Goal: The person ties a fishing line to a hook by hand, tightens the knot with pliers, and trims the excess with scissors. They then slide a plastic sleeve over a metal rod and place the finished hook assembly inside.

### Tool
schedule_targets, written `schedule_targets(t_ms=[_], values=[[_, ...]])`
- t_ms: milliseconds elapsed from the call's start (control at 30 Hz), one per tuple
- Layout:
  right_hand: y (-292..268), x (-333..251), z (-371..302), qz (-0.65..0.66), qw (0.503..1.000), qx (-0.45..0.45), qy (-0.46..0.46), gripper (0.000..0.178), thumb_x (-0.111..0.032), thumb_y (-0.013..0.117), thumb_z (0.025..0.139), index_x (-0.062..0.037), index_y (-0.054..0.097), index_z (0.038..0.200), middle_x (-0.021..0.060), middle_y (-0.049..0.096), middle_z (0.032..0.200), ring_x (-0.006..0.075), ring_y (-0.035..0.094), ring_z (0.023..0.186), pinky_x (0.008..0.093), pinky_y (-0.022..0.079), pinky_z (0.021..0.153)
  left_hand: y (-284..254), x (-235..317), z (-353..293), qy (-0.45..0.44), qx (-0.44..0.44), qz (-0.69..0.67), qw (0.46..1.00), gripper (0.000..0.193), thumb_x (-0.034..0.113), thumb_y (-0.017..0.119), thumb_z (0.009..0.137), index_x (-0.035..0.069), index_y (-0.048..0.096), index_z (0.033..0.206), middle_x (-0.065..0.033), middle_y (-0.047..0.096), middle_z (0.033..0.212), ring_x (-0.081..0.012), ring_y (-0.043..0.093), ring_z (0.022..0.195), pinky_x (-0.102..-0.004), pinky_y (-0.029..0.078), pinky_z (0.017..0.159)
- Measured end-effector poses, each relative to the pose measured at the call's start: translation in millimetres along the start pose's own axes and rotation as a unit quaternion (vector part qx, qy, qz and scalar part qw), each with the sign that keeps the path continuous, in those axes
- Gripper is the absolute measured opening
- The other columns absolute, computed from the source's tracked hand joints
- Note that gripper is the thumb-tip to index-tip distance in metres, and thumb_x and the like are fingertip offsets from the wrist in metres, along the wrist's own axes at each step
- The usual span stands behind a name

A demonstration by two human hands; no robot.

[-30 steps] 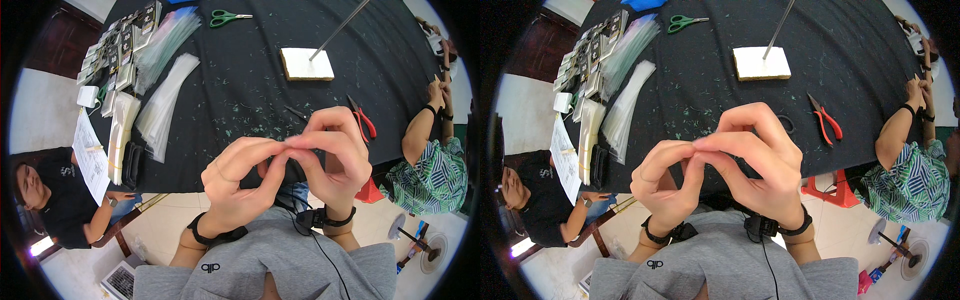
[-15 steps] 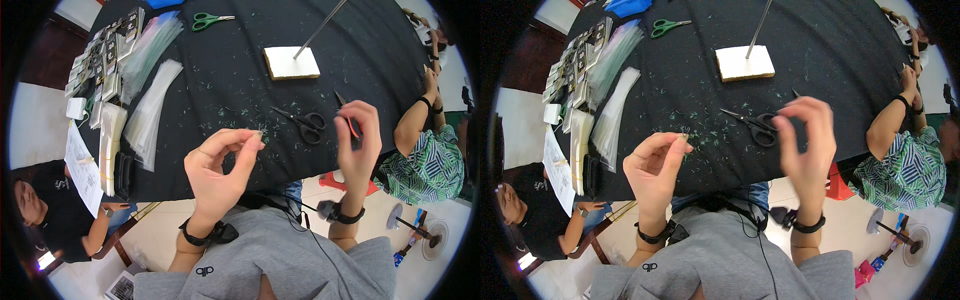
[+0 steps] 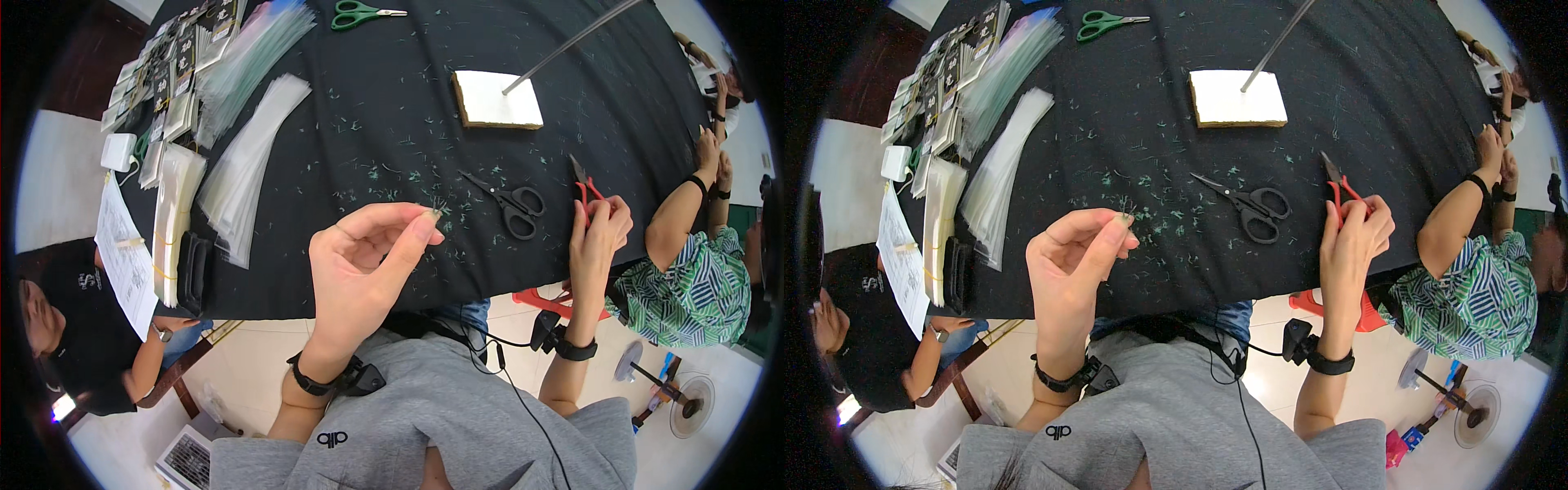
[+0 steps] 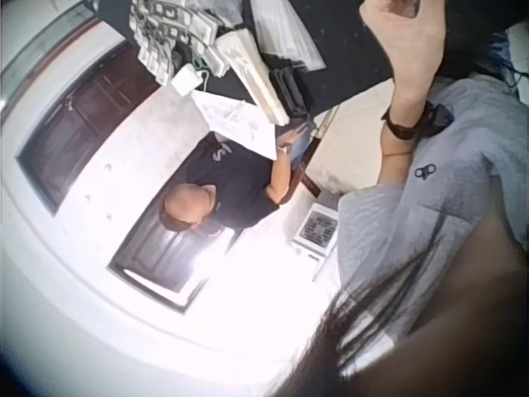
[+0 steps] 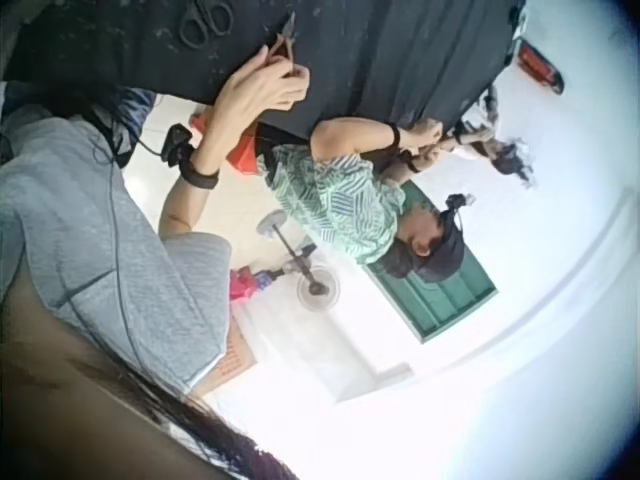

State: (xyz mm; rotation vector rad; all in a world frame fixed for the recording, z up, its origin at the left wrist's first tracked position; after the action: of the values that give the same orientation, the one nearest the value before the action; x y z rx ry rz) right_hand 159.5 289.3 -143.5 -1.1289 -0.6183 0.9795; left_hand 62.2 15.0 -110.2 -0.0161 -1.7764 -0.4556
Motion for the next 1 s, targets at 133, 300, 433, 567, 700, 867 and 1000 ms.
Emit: schedule_targets(t_ms=[133, 300, 433, 567, 700, 867, 1000], values=[[-19, -8, 3, 0.053, 0.998, 0.046, -0.003, 0.016, -0.013, 0.061, 0.089, 0.0020, 0.054, 0.092, 0.0190, 0.046, 0.112, 0.0341, 0.047, 0.103, 0.0386, 0.039, 0.088, -3, -3, 1, 0.001, -0.015, -0.032, 0.999, 0.014, 0.003, 0.065, 0.086, -0.005, 0.066, 0.098, -0.0095, 0.068, 0.086, -0.0100, 0.064, 0.079, -0.0196, 0.049, 0.068], [-48, -53, 8, 0.309, 0.946, -0.069, -0.067, 0.016, -0.014, 0.067, 0.080, -0.0012, 0.061, 0.087, 0.0164, 0.047, 0.110, 0.0298, 0.045, 0.102, 0.0356, 0.037, 0.087, -2, -5, 4, -0.014, -0.027, -0.042, 0.999, 0.015, 0.005, 0.065, 0.087, -0.005, 0.066, 0.098, -0.0094, 0.068, 0.087, -0.0101, 0.064, 0.081, -0.0198, 0.049, 0.068], [-50, -89, 2, 0.387, 0.884, -0.184, -0.183, 0.022, -0.016, 0.076, 0.068, -0.0028, 0.063, 0.079, 0.0160, 0.043, 0.105, 0.0295, 0.040, 0.097, 0.0389, 0.034, 0.085, -1, -6, 3, -0.028, -0.037, -0.044, 0.998, 0.015, 0.005, 0.065, 0.087, -0.005, 0.066, 0.099, -0.0095, 0.068, 0.088, -0.0106, 0.064, 0.081, -0.0205, 0.049, 0.069], [-51, -101, 5, 0.386, 0.876, -0.207, -0.202, 0.021, -0.017, 0.076, 0.066, -0.0039, 0.064, 0.077, 0.0167, 0.042, 0.105, 0.0299, 0.038, 0.098, 0.0412, 0.032, 0.086, 1, -4, 1, -0.024, -0.029, -0.042, 0.998, 0.016, 0.004, 0.066, 0.086, -0.005, 0.066, 0.099, -0.0097, 0.068, 0.088, -0.0110, 0.065, 0.081, -0.0214, 0.050, 0.071], [-52, -105, 5, 0.400, 0.867, -0.216, -0.204, 0.021, -0.017, 0.077, 0.065, -0.0047, 0.065, 0.077, 0.0163, 0.042, 0.104, 0.0301, 0.038, 0.098, 0.0420, 0.031, 0.086, 4, -3, 0, -0.011, -0.033, 0.003, 0.999, 0.015, 0.002, 0.065, 0.086, -0.005, 0.066, 0.098, -0.0097, 0.068, 0.086, -0.0116, 0.066, 0.080, -0.0221, 0.051, 0.073], [-51, -106, 6, 0.404, 0.866, -0.215, -0.203, 0.020, -0.018, 0.076, 0.066, -0.0045, 0.065, 0.077, 0.0158, 0.043, 0.103, 0.0298, 0.038, 0.098, 0.0415, 0.031, 0.086, 8, -1, -2, 0.002, -0.028, 0.027, 0.999, 0.014, 0.001, 0.065, 0.085, -0.006, 0.066, 0.097, -0.0094, 0.068, 0.085, -0.0110, 0.066, 0.080, -0.0213, 0.050, 0.073], [-51, -105, 6, 0.412, 0.862, -0.218, -0.200, 0.020, -0.018, 0.075, 0.069, -0.0038, 0.064, 0.079, 0.0156, 0.044, 0.102, 0.0295, 0.040, 0.097, 0.0412, 0.032, 0.085, 9, -2, -3, 0.031, -0.017, 0.061, 0.997, 0.012, 0.001, 0.064, 0.085, -0.006, 0.066, 0.095, -0.0075, 0.068, 0.083, -0.0073, 0.062, 0.075, -0.0189, 0.047, 0.069]])
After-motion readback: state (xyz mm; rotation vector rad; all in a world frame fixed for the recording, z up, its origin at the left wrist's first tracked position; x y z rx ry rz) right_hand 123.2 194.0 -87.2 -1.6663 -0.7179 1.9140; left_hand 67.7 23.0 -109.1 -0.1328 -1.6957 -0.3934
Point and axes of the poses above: each hand's wrist, its own z-axis towards the middle knuckle, its own y-axis out of the palm, x = y × z, the point moved 5 cm from there along z, towards the middle knuckle
